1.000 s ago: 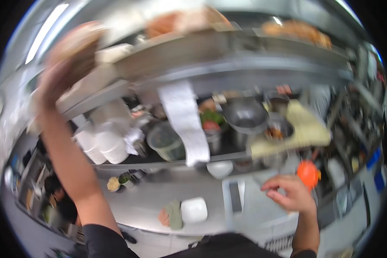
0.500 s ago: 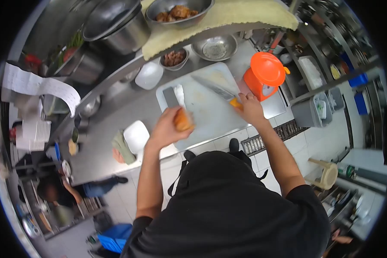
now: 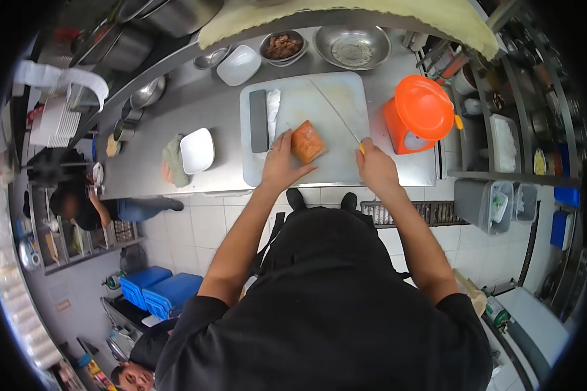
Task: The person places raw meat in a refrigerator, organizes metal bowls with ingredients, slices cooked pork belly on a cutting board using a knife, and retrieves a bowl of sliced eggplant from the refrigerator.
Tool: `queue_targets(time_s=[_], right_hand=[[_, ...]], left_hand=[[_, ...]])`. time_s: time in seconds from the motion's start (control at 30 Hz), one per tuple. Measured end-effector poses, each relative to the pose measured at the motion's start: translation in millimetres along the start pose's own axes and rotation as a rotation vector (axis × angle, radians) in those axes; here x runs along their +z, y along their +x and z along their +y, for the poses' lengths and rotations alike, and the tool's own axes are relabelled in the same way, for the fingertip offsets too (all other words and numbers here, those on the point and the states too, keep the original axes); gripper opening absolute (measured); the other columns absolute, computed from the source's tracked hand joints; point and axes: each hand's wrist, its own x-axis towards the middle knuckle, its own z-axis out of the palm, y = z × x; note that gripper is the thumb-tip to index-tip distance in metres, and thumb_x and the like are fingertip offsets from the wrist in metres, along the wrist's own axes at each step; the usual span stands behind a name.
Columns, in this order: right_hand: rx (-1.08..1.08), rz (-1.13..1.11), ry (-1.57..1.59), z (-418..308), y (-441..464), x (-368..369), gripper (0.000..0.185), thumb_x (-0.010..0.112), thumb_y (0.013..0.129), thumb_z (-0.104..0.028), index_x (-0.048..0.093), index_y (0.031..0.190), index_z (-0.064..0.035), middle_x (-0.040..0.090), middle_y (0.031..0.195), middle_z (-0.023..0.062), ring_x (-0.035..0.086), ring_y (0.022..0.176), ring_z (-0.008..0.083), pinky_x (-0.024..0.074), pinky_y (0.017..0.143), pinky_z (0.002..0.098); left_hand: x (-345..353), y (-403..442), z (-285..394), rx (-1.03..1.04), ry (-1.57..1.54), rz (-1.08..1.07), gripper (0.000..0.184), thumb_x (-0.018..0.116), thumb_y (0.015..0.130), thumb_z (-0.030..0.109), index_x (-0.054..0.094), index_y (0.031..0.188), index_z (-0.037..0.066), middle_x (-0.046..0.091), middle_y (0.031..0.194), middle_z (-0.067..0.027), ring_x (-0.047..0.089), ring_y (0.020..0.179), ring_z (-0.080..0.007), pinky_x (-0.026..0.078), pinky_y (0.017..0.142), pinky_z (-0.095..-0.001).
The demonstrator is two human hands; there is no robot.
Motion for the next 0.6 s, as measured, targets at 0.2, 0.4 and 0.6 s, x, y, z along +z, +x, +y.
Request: queue_targets(time_s=[0.2,0.4,0.6], right_hand=[[0.053,-0.025,-0.03,11,-11,9,0.03,0.055,0.1,-0.027,0.049,0.108,0.0012,0.068,0.083,0.0255,0.068,0.078,0.0456,0.0542,0.07,0.0543],[-0.054,-0.025,-0.103,-55,-32,-23,0.029,0.057,0.1,-0.028,0.052,0.104,0.0005,0.069,0.082,0.0241,0.069,0.076,0.0435,0.0556,0.067,0.0513],[-0.061,-0.167,-0.188,-94,-46,-29,0.028,0.057,0.099,-0.026,0.051,0.101,0.0009,0.069,0.078,0.023,0.069,0.074,0.0423,0.055,0.066,0.0515]], left_hand=[[21,14,-10,0.031,0.028,0.085,0.104,0.088,0.069,0.036,0.033,0.149,-0.001,0.051,0.14,-0.0233,0.049,0.13,-0.039,0.042,0.109,-0.0453],[8,11,-6,0.033,-0.047,0.13,0.097,0.09,0.067,0.03,0.036,0.143,0.001,0.051,0.137,-0.0201,0.052,0.127,-0.0384,0.044,0.106,-0.0454],[-1,18,-11,0.098,-0.164,0.103,0.083,0.089,0.066,0.024,0.043,0.131,0.003,0.053,0.128,-0.0185,0.054,0.12,-0.0375,0.046,0.1,-0.0462]])
